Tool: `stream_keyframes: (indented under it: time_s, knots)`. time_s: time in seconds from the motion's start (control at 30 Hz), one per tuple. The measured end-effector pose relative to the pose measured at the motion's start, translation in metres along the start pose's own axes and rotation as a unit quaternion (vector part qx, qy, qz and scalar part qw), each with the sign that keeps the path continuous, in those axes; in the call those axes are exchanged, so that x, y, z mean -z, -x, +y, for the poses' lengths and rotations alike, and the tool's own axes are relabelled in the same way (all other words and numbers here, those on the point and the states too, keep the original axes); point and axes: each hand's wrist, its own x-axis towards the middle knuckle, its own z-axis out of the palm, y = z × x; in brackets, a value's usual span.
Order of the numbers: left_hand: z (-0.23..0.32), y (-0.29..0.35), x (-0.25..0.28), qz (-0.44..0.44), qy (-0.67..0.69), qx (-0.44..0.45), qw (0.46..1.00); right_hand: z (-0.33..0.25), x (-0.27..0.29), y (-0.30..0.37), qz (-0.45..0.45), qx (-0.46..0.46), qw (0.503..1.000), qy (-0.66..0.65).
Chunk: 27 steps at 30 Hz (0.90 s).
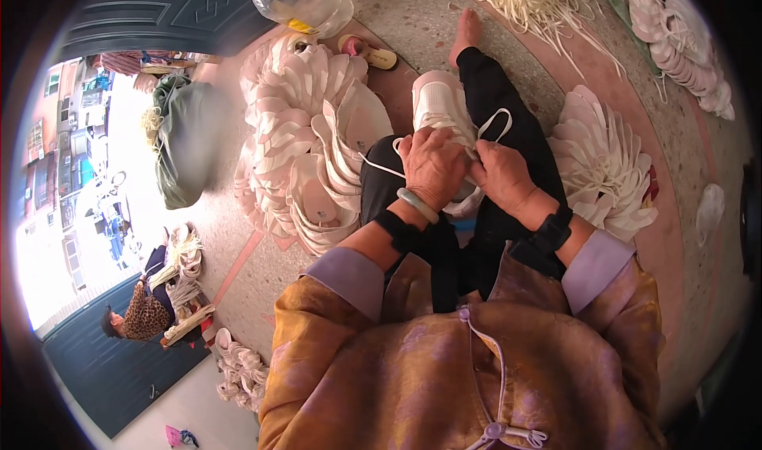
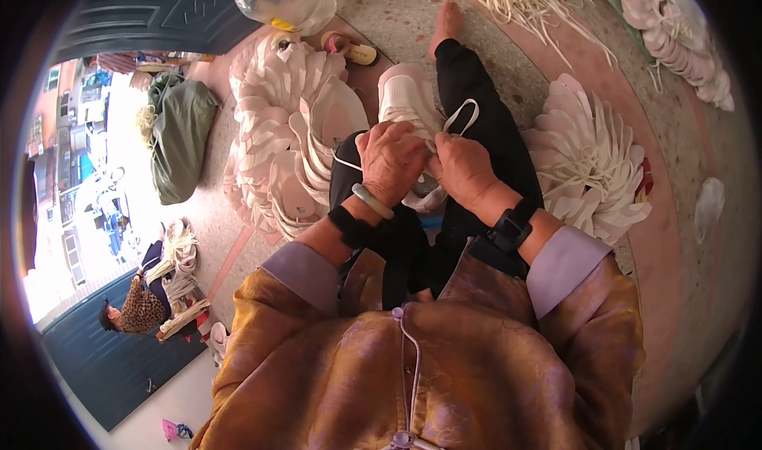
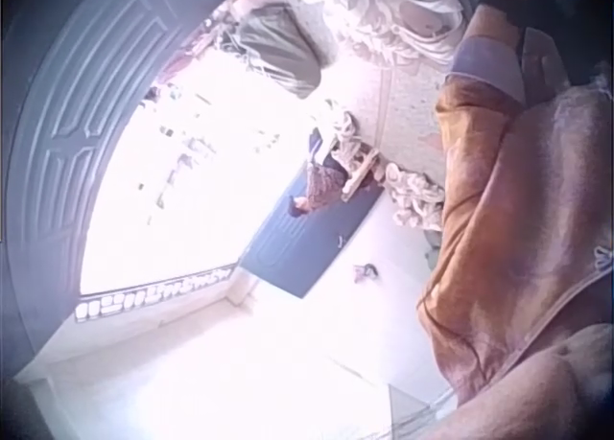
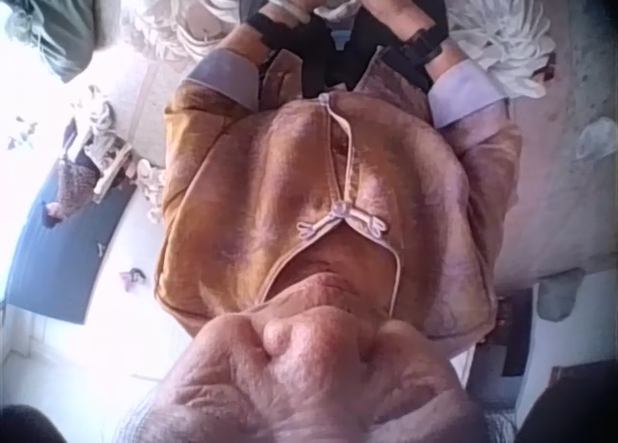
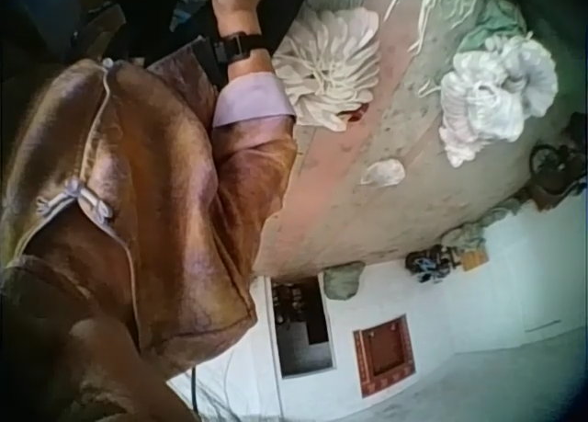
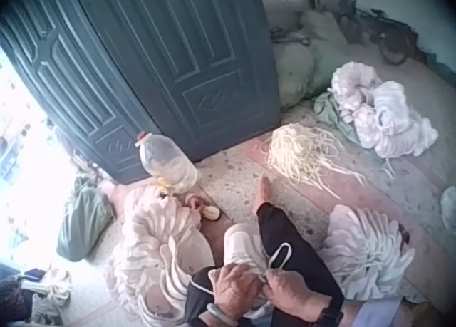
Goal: The recorder is lacing and tying the laces of sneakers.
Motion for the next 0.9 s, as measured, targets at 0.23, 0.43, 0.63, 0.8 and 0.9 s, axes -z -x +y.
stream_keyframes:
  time_s: [0.23,0.43,0.63,0.8,0.9]
  knots:
    - [0.010,-0.001,0.004,-0.019,-0.024,-0.010,0.999,0.002,-0.002,0.003,0.021,0.023,0.999,-0.022]
    - [0.007,0.004,-0.004,-0.009,0.024,0.007,1.000,-0.004,0.005,0.005,0.016,0.022,0.999,-0.025]
    - [0.004,0.000,0.008,-0.046,0.078,0.019,0.996,-0.009,0.014,0.006,0.011,-0.032,0.999,-0.042]
    - [-0.012,0.006,0.067,-0.047,0.005,-0.074,0.996,0.001,0.007,0.010,0.033,-0.039,0.997,-0.050]
    - [-0.064,0.051,0.092,-0.056,-0.034,0.022,0.998,0.006,0.000,0.009,0.042,-0.035,0.997,-0.046]
